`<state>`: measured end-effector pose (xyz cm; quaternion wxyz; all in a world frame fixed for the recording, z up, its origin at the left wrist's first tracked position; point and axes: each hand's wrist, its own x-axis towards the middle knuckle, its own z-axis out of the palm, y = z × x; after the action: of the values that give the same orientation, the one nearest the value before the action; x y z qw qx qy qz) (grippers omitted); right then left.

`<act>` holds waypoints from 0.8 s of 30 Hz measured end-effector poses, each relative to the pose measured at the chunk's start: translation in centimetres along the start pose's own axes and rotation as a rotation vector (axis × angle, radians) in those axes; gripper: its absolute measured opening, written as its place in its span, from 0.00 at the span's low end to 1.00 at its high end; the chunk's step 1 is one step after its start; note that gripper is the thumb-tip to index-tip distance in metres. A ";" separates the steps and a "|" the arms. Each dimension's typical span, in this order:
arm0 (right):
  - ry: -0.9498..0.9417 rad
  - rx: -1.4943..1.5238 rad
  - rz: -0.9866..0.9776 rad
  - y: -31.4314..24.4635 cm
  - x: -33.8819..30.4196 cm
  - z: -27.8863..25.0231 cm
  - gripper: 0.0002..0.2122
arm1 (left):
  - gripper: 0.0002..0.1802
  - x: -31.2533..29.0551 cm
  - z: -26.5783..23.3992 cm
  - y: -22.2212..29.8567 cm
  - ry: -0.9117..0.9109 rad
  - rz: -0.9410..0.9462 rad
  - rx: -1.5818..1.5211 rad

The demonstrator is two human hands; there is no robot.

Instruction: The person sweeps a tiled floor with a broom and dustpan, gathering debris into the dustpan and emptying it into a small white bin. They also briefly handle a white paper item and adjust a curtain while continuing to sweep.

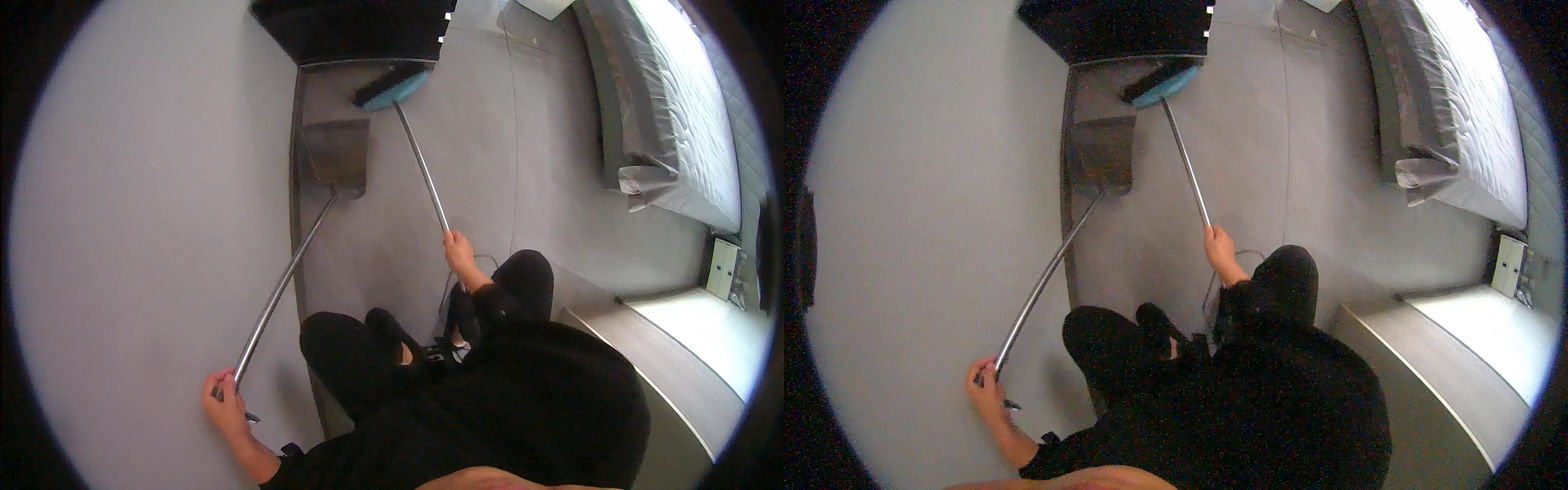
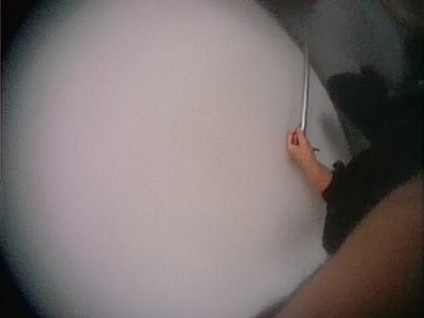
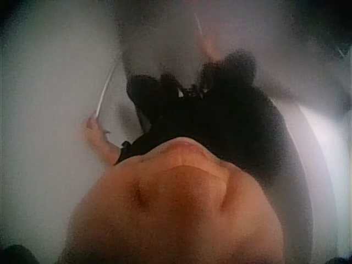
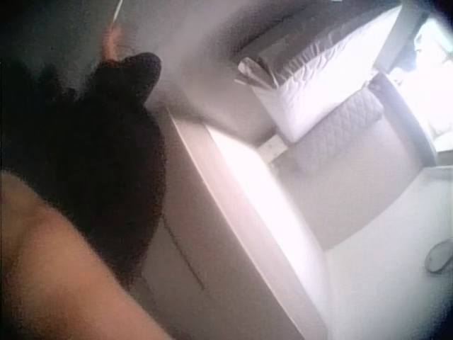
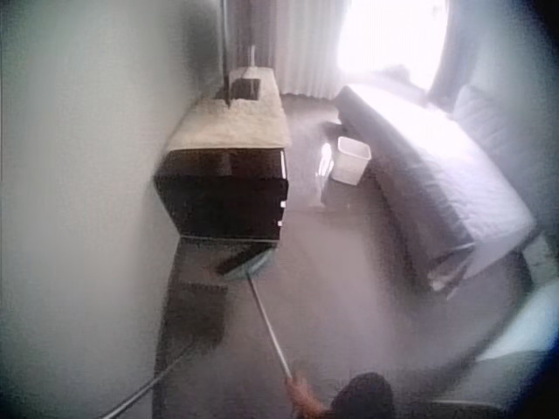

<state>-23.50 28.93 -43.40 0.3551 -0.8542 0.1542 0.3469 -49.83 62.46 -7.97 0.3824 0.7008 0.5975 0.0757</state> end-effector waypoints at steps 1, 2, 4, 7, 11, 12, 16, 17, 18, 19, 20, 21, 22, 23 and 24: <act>0.019 0.052 -0.020 0.8 -2.6 -0.5 0.20 | 0.04 -0.2 -0.1 0.7 -0.028 0.019 -0.029; 0.011 0.094 0.034 1.0 -4.7 -1.4 0.20 | 0.05 -0.5 -0.7 1.6 -0.068 0.014 0.054; 0.053 0.030 -0.015 0.6 -8.2 -3.7 0.20 | 0.05 -0.8 -1.2 2.7 -0.041 0.043 0.202; 0.121 -0.129 -0.067 -2.0 -11.9 -7.5 0.19 | 0.05 -2.0 -2.9 4.2 -0.061 0.115 0.338; 0.101 -0.360 -0.226 -5.8 -11.3 -13.6 0.19 | 0.04 -5.3 -5.4 6.5 -0.071 0.089 0.305; 0.061 -0.417 -0.243 -6.7 -10.6 -14.5 0.18 | 0.04 -5.9 -6.2 7.2 -0.074 0.084 0.370; -0.011 -0.643 -0.438 -8.5 -6.3 -19.1 0.16 | 0.05 -8.2 -7.6 10.0 -0.076 0.058 0.499; 0.002 -0.704 -0.409 -8.5 -5.0 -20.8 0.15 | 0.05 -8.4 -7.6 10.4 -0.071 0.064 0.520; -0.001 -0.766 -0.375 -8.5 -3.9 -23.1 0.15 | 0.05 -8.7 -7.7 11.1 -0.080 0.046 0.521; 0.031 -0.769 -0.404 -8.3 -3.2 -25.7 0.15 | 0.05 -9.0 -7.9 11.7 -0.092 0.049 0.504; 0.054 -0.779 -0.410 -8.2 -2.6 -28.4 0.14 | 0.05 -9.2 -8.1 12.4 -0.107 0.059 0.456; 0.119 -0.809 -0.389 -8.4 -2.0 -30.7 0.14 | 0.05 -9.5 -8.5 13.0 -0.107 0.078 0.479; 0.192 -0.854 -0.349 -8.6 -1.7 -32.6 0.13 | 0.05 -9.8 -8.6 13.6 -0.115 0.102 0.470; 0.210 -0.839 -0.387 -8.8 -1.8 -34.1 0.13 | 0.05 -10.2 -8.7 14.2 -0.124 0.124 0.456; 0.231 -0.839 -0.408 -9.0 -2.0 -35.7 0.13 | 0.05 -10.5 -8.7 14.7 -0.112 0.111 0.451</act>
<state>-3.09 9.84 -19.37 0.0212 -0.9696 -0.1314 0.2053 -46.13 56.99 11.01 0.2439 0.8033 0.5377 -0.0776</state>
